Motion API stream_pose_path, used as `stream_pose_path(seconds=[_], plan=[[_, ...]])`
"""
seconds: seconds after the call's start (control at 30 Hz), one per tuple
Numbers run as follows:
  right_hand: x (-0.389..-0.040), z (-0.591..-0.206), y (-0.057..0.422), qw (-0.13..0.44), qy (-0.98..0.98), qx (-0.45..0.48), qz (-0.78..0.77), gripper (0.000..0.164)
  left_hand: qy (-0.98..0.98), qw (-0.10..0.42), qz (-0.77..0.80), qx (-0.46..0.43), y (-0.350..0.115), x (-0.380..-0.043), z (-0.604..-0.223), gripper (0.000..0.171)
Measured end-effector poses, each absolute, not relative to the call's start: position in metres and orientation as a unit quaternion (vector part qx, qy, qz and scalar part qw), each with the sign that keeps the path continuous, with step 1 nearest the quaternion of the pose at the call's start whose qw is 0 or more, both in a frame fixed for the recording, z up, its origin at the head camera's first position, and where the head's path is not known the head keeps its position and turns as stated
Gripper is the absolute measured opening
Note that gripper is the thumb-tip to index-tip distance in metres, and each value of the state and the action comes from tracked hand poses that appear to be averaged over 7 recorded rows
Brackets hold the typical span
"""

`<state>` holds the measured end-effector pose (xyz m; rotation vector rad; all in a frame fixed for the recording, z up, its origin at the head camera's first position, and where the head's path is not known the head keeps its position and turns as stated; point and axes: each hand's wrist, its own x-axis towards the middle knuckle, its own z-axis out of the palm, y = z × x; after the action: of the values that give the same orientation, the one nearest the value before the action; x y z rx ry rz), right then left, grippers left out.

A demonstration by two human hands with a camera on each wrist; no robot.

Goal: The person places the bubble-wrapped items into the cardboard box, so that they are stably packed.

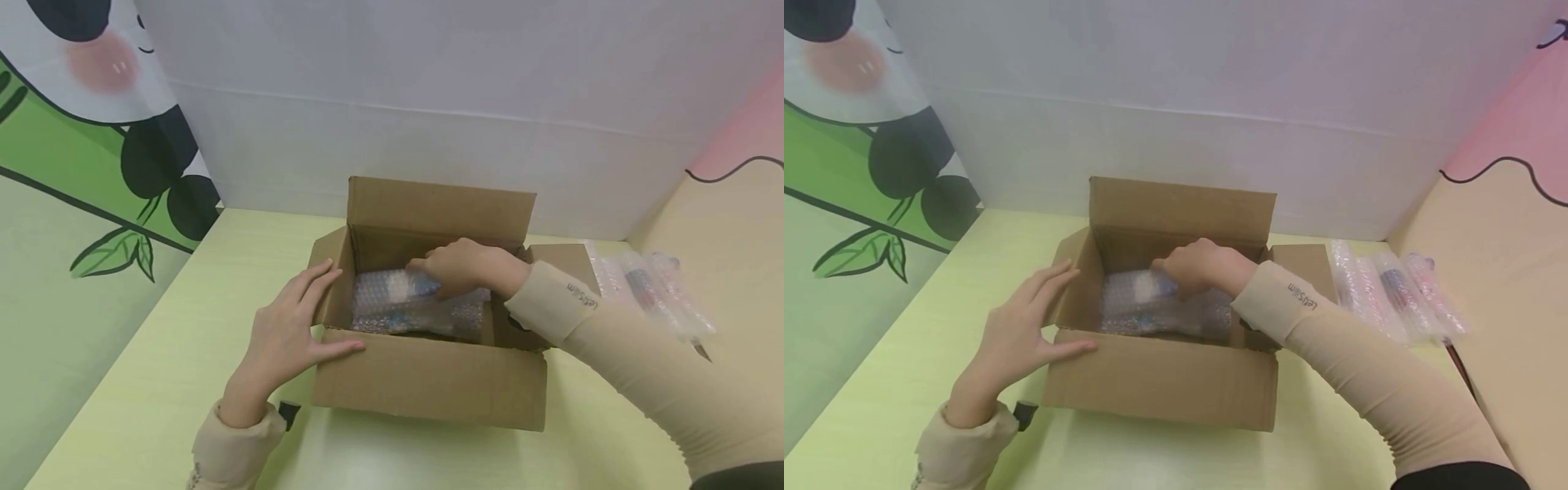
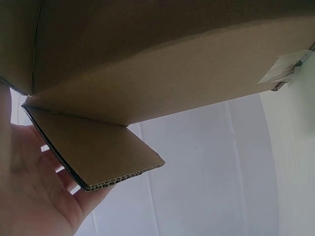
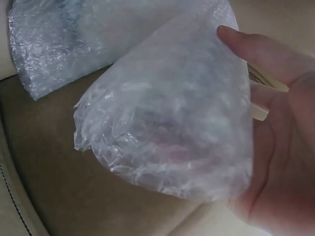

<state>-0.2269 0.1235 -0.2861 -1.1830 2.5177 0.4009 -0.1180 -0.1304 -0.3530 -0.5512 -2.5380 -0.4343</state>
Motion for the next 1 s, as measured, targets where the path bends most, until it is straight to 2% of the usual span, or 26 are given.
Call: stream_pose_path(seconds=[0.27,0.53,1.0], plan=[[-0.231,-0.297,0.125,0.164,0.884,-0.415,0.142,0.069,-0.934,0.249,-0.161,-0.201,-0.131,-0.118,-0.354,0.099],[-0.233,-0.306,0.125,0.149,0.887,-0.411,0.148,0.055,-0.93,0.256,-0.162,-0.205,-0.13,-0.119,-0.355,0.098],[-0.236,-0.312,0.126,0.15,0.893,-0.399,0.147,0.059,-0.931,0.257,-0.16,-0.204,-0.13,-0.12,-0.355,0.097]])
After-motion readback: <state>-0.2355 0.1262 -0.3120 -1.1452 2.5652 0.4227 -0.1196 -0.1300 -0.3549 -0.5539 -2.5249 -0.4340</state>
